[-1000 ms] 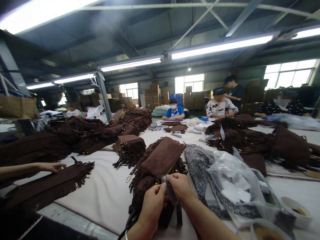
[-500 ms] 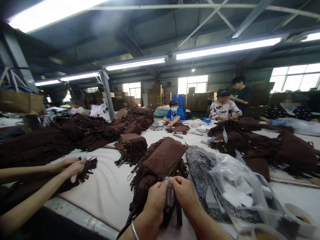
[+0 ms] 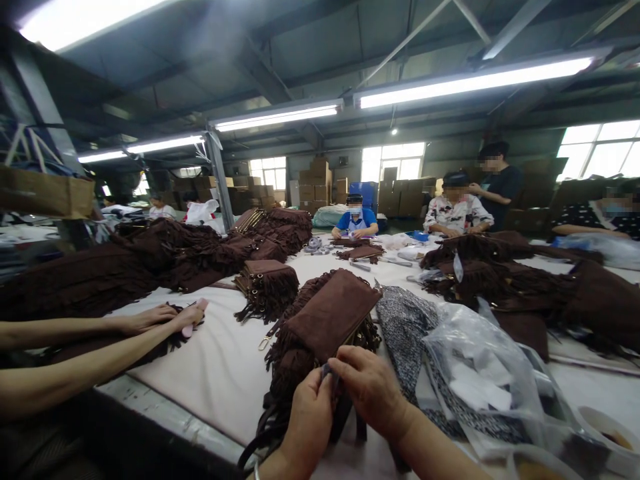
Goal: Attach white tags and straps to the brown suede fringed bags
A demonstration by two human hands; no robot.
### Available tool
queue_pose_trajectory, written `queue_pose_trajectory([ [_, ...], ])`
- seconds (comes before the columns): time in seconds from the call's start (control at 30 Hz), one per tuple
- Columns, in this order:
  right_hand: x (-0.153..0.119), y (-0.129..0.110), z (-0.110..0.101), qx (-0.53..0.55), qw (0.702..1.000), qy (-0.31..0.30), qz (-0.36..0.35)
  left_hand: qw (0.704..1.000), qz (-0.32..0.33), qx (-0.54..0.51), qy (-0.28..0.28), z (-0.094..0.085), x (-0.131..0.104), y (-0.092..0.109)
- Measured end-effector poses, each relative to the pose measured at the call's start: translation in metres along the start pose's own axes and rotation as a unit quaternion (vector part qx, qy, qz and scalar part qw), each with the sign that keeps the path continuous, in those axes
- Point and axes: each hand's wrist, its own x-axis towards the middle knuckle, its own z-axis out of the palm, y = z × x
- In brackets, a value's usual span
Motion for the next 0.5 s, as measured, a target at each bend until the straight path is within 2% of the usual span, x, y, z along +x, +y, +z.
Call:
queue_pose_trajectory([
  [0.1, 0.000, -0.002, -0.003, -0.049, 0.997, -0.018, -0.053, 0.997, 0.058, 0.050, -0.002, -0.005, -0.011, 0.000],
  [0.2, -0.004, -0.005, -0.005, -0.064, 0.995, -0.034, -0.068, 0.995, 0.072, 0.069, 0.020, -0.007, -0.015, -0.007],
  [0.33, -0.005, -0.007, -0.008, 0.011, 0.998, -0.064, -0.015, 1.000, -0.003, 0.029, 0.002, -0.005, -0.008, -0.020],
  [0.43, 0.003, -0.001, -0.009, 0.098, 0.994, -0.027, 0.050, 0.996, -0.076, -0.033, -0.042, -0.003, -0.002, -0.024],
  [0.5, 0.010, 0.004, -0.008, 0.096, 0.992, -0.017, 0.074, 0.992, -0.101, -0.058, -0.058, -0.002, -0.002, -0.024],
])
